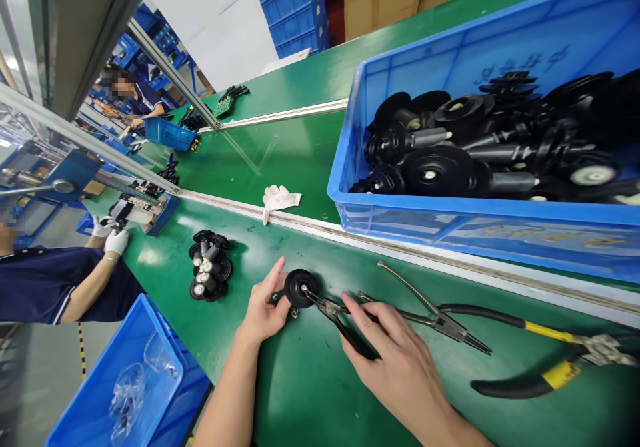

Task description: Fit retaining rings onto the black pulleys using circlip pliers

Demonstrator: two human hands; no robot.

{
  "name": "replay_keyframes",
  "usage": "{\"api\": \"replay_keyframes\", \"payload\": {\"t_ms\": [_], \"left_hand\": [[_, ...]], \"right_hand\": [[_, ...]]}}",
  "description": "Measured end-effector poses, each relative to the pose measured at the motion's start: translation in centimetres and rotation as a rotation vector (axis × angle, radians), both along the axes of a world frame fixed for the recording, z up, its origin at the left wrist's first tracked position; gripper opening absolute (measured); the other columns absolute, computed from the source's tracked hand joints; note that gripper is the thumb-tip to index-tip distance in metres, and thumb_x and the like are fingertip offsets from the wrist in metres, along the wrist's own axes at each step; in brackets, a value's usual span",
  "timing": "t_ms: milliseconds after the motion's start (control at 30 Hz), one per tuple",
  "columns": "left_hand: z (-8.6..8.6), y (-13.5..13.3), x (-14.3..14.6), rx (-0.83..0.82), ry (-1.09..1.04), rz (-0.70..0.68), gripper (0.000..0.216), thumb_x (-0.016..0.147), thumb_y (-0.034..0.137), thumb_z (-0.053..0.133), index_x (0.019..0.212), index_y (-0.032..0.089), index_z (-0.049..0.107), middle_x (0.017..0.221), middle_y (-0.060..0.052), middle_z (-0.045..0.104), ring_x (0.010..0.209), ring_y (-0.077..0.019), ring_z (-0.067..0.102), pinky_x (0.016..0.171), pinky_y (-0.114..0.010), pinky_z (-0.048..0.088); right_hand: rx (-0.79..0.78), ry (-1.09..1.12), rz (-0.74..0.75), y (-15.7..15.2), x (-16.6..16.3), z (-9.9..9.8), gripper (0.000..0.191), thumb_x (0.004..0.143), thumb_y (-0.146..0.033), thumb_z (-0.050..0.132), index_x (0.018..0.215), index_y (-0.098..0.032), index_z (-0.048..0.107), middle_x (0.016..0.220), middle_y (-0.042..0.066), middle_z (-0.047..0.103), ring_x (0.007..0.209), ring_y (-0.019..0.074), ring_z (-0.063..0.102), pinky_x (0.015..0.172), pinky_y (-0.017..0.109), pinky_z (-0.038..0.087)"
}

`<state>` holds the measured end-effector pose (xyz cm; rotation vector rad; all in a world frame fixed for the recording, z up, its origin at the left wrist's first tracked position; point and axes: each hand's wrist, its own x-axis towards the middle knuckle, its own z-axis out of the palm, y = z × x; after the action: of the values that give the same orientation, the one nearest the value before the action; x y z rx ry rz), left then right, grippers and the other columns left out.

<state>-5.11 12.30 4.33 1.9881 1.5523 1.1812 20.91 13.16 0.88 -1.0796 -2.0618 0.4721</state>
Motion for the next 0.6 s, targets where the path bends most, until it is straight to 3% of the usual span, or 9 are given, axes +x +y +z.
{"api": "replay_keyframes", "payload": {"t_ms": [300,500,600], "left_hand": [[0.56,-0.34,-0.35,0.027,0.070,-0.023,0.080,0.100,0.012,0.066,0.171,0.028,0.033,0.101,-0.004,0.083,0.089,-0.0151,0.079,0.090,-0.028,0.066],[0.34,-0.57,-0.68,0.085,0.064,0.005,0.073,0.098,0.012,0.069,0.165,0.030,0.045,0.096,-0.004,0.084,0.087,-0.0168,0.079,0.086,-0.029,0.067],[0.04,-0.56,-0.88,0.117,0.037,-0.003,0.070,0.098,0.015,0.071,0.163,0.031,0.049,0.097,-0.006,0.086,0.086,-0.0168,0.081,0.086,-0.029,0.067]], "right_hand": [[0.058,-0.032,-0.015,0.13,-0.01,0.51,0.054,0.101,-0.017,0.059,0.154,-0.024,0.056,0.103,0.005,0.065,0.090,0.0191,0.066,0.072,0.032,0.050],[0.072,-0.055,-0.029,0.10,-0.17,0.75,0.050,0.101,-0.018,0.058,0.151,-0.026,0.058,0.099,0.003,0.065,0.087,0.0186,0.067,0.072,0.032,0.050],[0.048,-0.055,-0.018,0.01,-0.17,0.87,0.050,0.101,-0.018,0.055,0.149,-0.027,0.059,0.096,0.002,0.065,0.083,0.0162,0.068,0.064,0.030,0.048]]}}
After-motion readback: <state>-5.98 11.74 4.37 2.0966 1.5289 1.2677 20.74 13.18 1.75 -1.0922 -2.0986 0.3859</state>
